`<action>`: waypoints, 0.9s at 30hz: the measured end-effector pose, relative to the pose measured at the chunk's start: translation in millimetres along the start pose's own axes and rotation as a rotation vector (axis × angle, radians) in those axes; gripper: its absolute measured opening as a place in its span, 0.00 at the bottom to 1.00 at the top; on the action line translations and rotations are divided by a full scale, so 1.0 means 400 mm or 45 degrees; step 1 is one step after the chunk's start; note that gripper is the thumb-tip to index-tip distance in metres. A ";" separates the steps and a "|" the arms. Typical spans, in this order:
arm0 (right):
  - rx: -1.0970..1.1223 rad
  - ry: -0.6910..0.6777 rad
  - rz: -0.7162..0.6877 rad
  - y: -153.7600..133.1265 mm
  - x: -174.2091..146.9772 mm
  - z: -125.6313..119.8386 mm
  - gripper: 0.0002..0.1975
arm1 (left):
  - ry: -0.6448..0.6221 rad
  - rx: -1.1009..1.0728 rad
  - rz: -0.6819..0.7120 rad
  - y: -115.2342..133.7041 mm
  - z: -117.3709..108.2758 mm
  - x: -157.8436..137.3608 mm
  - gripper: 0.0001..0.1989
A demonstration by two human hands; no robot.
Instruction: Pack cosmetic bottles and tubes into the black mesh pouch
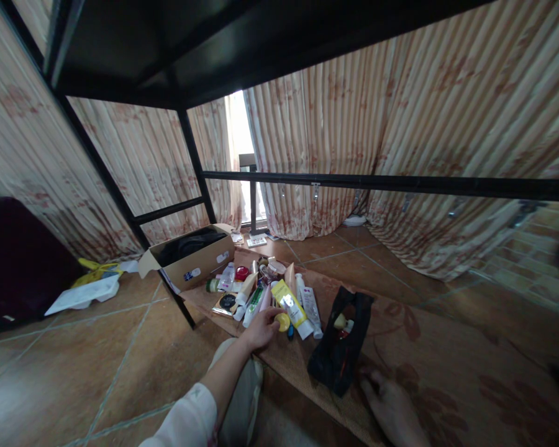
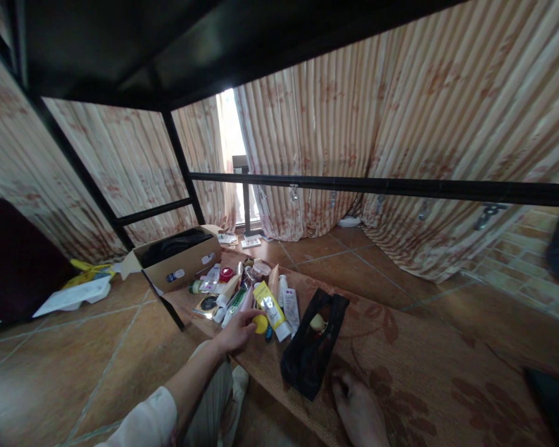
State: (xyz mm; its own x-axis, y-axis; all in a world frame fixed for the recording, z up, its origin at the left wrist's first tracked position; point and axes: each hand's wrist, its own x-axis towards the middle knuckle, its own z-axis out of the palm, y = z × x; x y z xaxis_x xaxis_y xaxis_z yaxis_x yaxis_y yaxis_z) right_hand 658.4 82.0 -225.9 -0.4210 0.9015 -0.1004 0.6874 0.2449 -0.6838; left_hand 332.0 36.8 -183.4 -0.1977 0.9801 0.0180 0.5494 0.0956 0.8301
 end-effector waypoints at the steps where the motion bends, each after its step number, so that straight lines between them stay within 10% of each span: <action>1: 0.002 0.008 -0.003 0.001 0.000 0.001 0.20 | -0.002 0.005 0.002 0.001 -0.001 -0.001 0.25; 27: -0.022 0.011 -0.018 0.012 0.004 0.008 0.19 | 0.057 0.115 0.020 0.021 0.004 -0.009 0.22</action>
State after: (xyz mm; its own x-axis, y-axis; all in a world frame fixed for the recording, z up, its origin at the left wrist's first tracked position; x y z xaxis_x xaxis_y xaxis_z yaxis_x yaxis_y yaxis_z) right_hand 658.9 83.5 -231.8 -0.4257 0.9009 -0.0843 0.6917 0.2639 -0.6722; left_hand 338.5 34.2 -177.5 -0.2236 0.9730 0.0572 0.6235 0.0977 0.7757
